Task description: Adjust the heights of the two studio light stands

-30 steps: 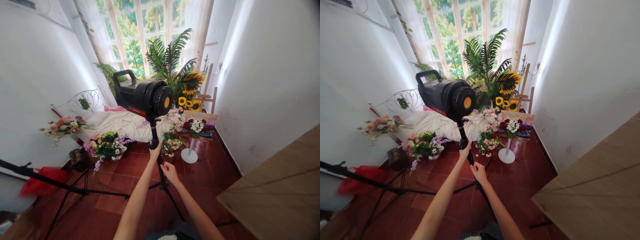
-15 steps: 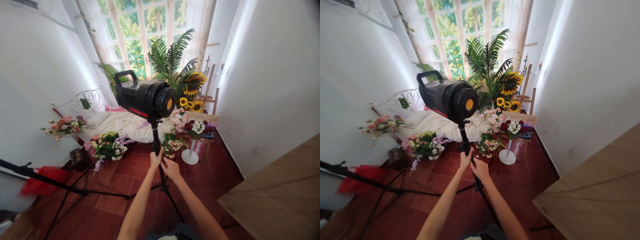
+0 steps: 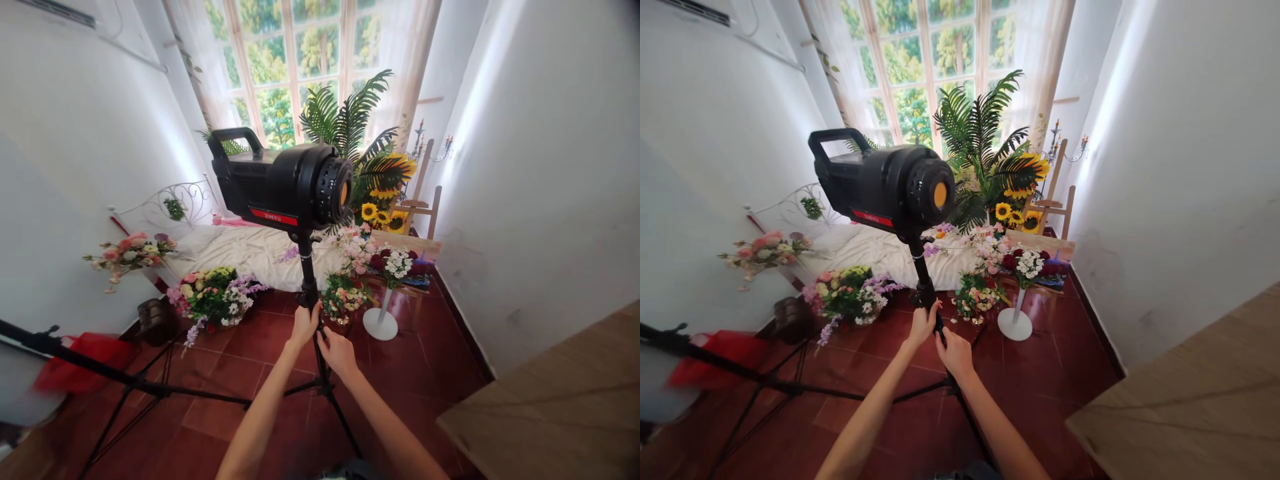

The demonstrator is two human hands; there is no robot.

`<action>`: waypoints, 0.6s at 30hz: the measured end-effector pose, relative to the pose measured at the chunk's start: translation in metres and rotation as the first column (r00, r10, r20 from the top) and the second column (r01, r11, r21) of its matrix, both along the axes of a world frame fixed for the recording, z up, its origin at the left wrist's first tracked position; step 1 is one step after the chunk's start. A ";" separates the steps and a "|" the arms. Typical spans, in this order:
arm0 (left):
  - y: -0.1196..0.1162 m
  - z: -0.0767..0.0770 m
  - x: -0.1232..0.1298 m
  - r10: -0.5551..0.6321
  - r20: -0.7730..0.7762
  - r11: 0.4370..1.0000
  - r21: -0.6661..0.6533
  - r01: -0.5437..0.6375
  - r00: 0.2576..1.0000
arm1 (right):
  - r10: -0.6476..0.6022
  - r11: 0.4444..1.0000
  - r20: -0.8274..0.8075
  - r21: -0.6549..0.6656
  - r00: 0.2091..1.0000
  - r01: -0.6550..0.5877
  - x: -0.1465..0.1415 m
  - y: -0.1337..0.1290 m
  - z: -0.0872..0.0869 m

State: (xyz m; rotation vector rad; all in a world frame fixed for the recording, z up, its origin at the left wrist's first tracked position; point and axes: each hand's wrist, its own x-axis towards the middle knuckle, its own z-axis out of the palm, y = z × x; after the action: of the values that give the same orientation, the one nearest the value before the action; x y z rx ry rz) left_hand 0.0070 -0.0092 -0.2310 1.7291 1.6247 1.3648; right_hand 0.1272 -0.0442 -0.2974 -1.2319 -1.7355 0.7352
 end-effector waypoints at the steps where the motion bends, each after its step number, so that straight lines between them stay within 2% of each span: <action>1: 0.002 0.006 0.001 0.011 0.013 1.000 0.006 -0.011 1.000 | -0.008 1.000 0.020 0.001 1.000 0.008 -0.001 0.000 0.000; 6: 0.014 0.037 -0.001 0.005 0.020 0.998 0.067 -0.006 1.000 | -0.040 0.999 -0.084 0.016 0.996 0.042 -0.003 0.002 -0.003; 9: 0.018 0.053 -0.002 0.004 0.048 0.997 0.080 -0.008 0.999 | -0.057 0.998 -0.075 0.037 0.996 0.059 -0.004 0.002 -0.003; 13: 0.023 0.065 -0.001 0.002 0.091 0.996 0.094 -0.010 0.996 | -0.090 0.995 0.082 0.047 0.993 0.086 -0.005 0.003 0.001; 18: 0.028 0.062 0.001 0.022 0.031 0.991 0.134 -0.026 0.999 | -0.087 0.996 0.322 0.036 0.943 0.079 -0.004 0.002 0.010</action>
State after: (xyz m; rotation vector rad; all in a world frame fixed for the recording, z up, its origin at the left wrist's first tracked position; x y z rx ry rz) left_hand 0.0083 0.0189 -0.1685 1.7608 1.5745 1.5354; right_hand 0.1229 -0.0424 -0.2872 -1.4645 -1.9337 0.4808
